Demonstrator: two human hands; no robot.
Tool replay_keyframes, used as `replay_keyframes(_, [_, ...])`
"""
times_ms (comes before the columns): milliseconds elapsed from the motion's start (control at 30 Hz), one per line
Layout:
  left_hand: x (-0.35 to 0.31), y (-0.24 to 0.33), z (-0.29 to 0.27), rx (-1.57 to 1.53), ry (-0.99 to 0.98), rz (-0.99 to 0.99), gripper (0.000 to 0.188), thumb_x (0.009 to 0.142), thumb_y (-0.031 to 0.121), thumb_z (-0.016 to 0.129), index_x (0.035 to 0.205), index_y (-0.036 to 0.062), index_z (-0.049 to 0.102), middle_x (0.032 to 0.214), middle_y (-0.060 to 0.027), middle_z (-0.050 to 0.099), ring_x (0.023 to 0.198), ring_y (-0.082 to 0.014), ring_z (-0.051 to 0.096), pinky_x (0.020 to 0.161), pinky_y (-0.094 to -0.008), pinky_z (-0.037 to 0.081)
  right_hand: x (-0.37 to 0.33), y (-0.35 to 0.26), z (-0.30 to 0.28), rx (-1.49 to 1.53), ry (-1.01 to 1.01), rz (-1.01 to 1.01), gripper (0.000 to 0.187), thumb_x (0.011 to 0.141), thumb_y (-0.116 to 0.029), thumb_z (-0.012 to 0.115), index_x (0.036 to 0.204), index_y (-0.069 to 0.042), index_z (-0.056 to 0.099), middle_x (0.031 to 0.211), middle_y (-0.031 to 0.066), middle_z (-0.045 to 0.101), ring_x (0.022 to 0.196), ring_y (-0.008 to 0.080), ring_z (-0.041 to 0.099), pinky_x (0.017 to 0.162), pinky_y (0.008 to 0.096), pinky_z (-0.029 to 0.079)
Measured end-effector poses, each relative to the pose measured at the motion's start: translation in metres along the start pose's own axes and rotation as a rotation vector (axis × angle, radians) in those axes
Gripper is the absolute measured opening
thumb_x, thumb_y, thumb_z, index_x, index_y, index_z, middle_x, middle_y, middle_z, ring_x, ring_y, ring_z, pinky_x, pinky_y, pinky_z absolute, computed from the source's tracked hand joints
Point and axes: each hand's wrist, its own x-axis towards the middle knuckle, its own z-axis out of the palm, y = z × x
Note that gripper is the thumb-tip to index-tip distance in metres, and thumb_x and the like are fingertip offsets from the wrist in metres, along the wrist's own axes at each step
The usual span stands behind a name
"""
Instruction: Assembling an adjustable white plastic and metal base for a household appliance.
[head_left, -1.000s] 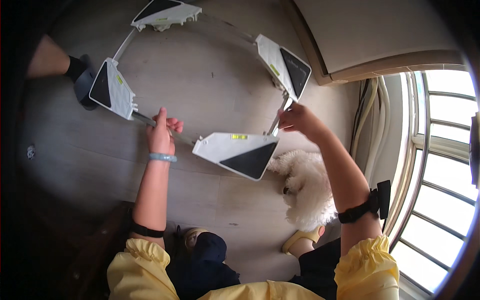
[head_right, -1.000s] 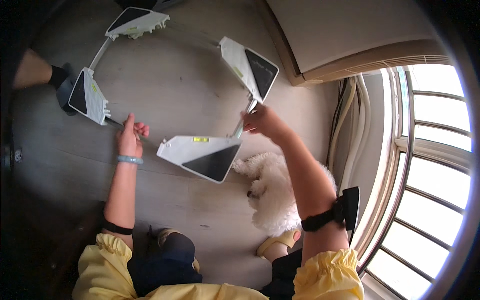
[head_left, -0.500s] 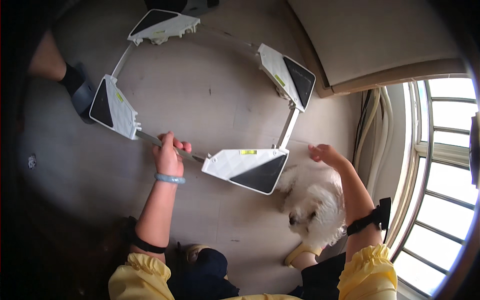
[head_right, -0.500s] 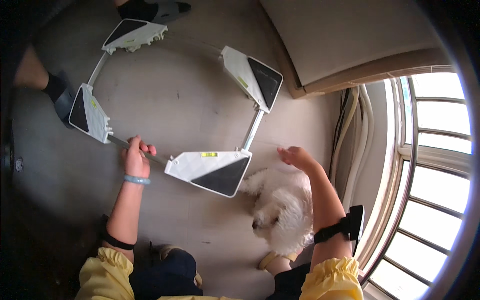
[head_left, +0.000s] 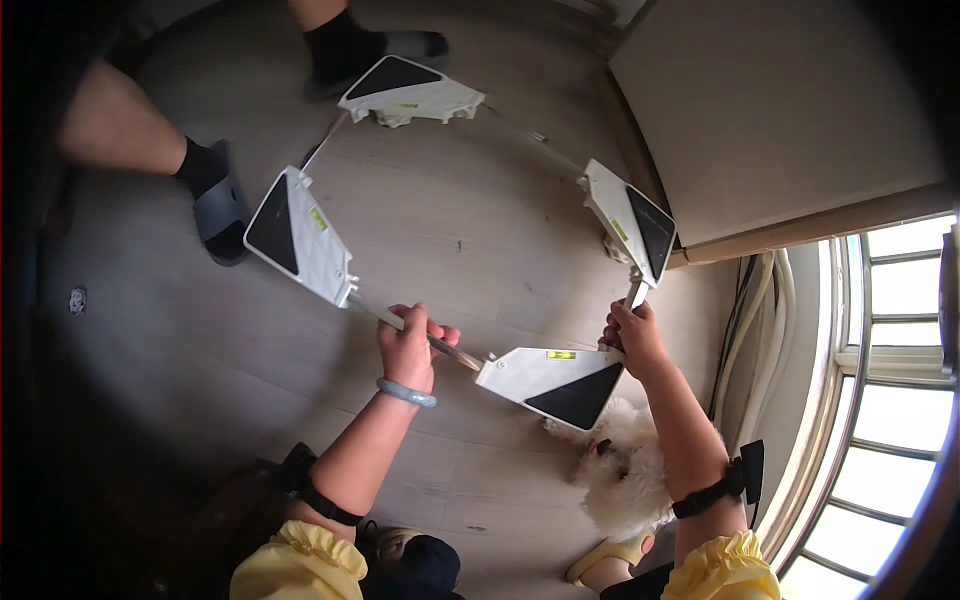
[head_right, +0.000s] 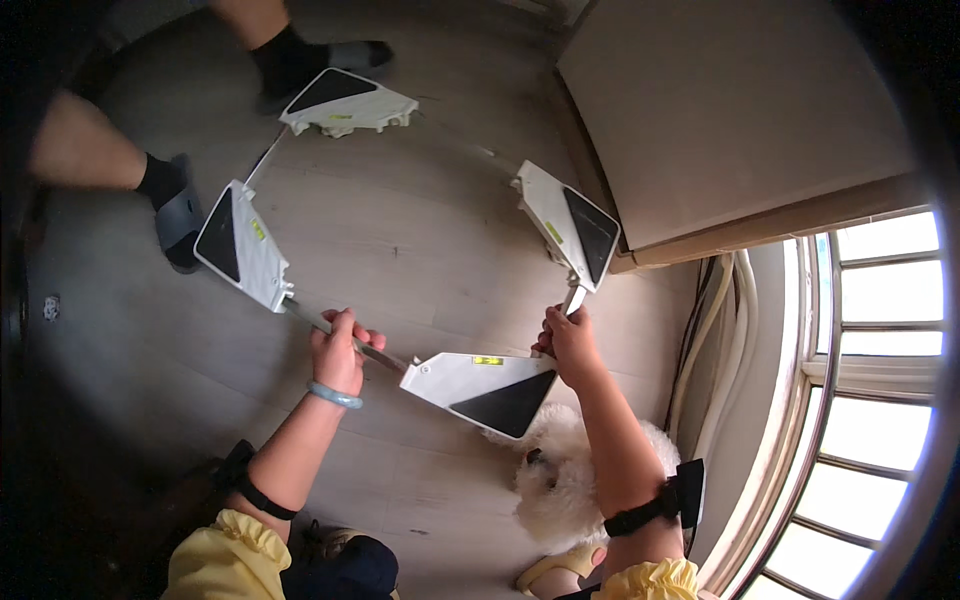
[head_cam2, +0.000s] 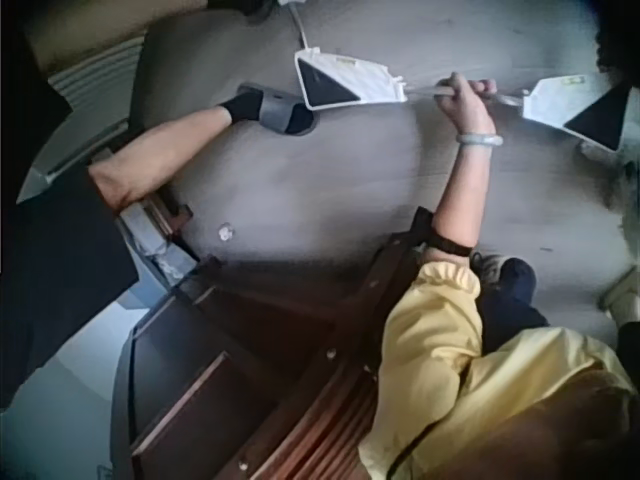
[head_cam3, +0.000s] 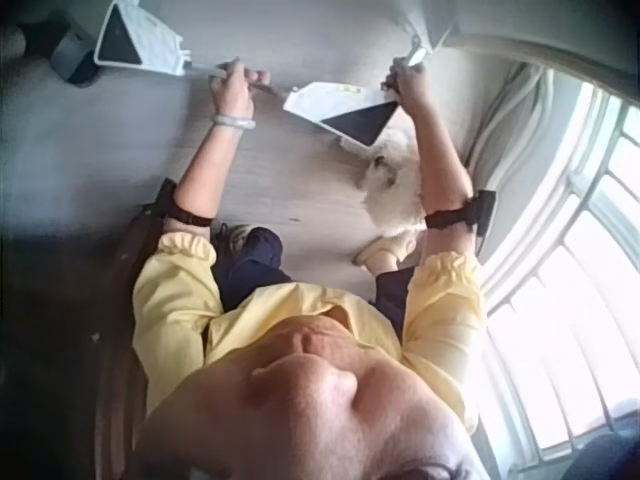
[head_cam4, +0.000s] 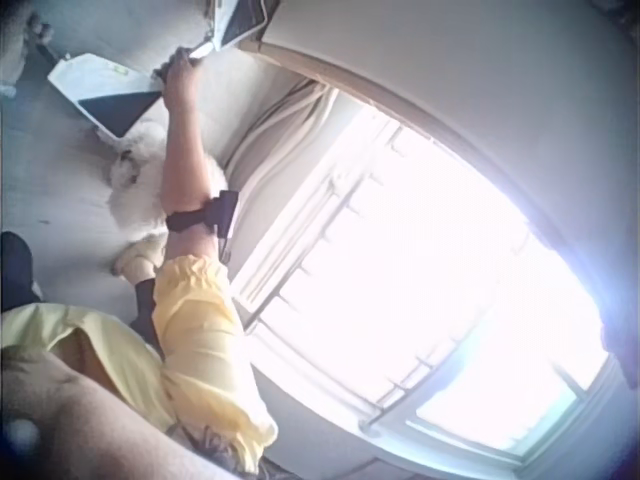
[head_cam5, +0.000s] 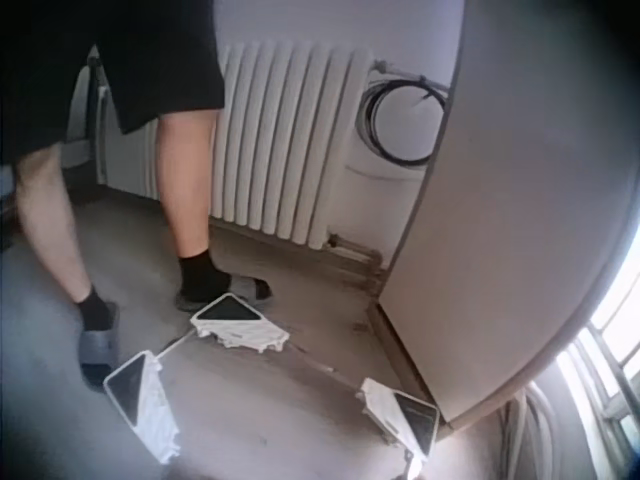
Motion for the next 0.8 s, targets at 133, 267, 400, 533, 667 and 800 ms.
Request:
replay_keyframes(133, [0.012,-0.005,-0.010,0.002,-0.054,0.060,0.015,0.089,0.012,0.053,0.087,0.0055,0.039,0.064,-0.0076,0.051,0.051,-0.0229,0.059,0.054,-0.0393,0.055,-0.008,0.013,0.011,0.038,0.042,-0.049,0.013,0.091,-0.012,0.053,0.093,-0.005,0.042,0.069,0.0040,0.046,0.054,0.0148,0.045,0.050,0.0336,0.045])
replay_keyframes(267, [0.022,-0.013,-0.021,-0.008,-0.114,0.093,0.014,0.087,0.010,0.052,0.086,0.0045,0.039,0.064,-0.0078,0.051,0.052,-0.0223,0.059,0.054,-0.0389,0.055,-0.010,0.031,0.011,0.055,0.032,-0.092,0.010,0.092,-0.010,0.051,0.093,-0.007,0.042,0.068,0.0028,0.046,0.054,0.0143,0.046,0.051,0.0337,0.046])
replay_keyframes(400, [0.027,-0.015,-0.034,-0.020,-0.155,0.116,0.013,0.087,0.009,0.052,0.086,0.0038,0.040,0.065,-0.0083,0.051,0.050,-0.0225,0.059,0.052,-0.0374,0.055,-0.022,0.047,0.022,0.113,0.061,-0.140,0.008,0.091,-0.008,0.050,0.089,-0.007,0.042,0.066,0.0027,0.045,0.052,0.0146,0.045,0.051,0.0337,0.045])
replay_keyframes(533, [0.031,-0.018,-0.046,0.022,-0.212,0.115,0.012,0.088,0.011,0.052,0.089,0.0048,0.041,0.065,-0.0075,0.052,0.051,-0.0232,0.060,0.051,-0.0358,0.053,-0.034,0.068,0.023,0.189,0.079,-0.160,0.009,0.089,-0.006,0.048,0.083,-0.007,0.042,0.064,0.0025,0.044,0.051,0.0149,0.043,0.052,0.0336,0.044])
replay_keyframes(667, [0.043,-0.029,-0.058,0.006,-0.275,0.161,0.015,0.088,0.012,0.053,0.092,0.0048,0.041,0.064,-0.0072,0.051,0.053,-0.0234,0.061,0.050,-0.0358,0.052,-0.037,0.085,0.033,0.210,0.116,-0.210,0.012,0.087,-0.005,0.047,0.078,-0.008,0.040,0.063,0.0022,0.041,0.051,0.0154,0.042,0.051,0.0335,0.043])
replay_keyframes(800, [0.048,-0.029,-0.068,-0.009,-0.336,0.178,0.014,0.087,0.010,0.052,0.090,0.0039,0.040,0.063,-0.0089,0.051,0.051,-0.0239,0.060,0.049,-0.0371,0.054,-0.042,0.115,0.034,0.219,0.106,-0.277,0.012,0.086,-0.005,0.047,0.077,-0.008,0.040,0.063,0.0030,0.042,0.051,0.0165,0.042,0.051,0.0339,0.043])
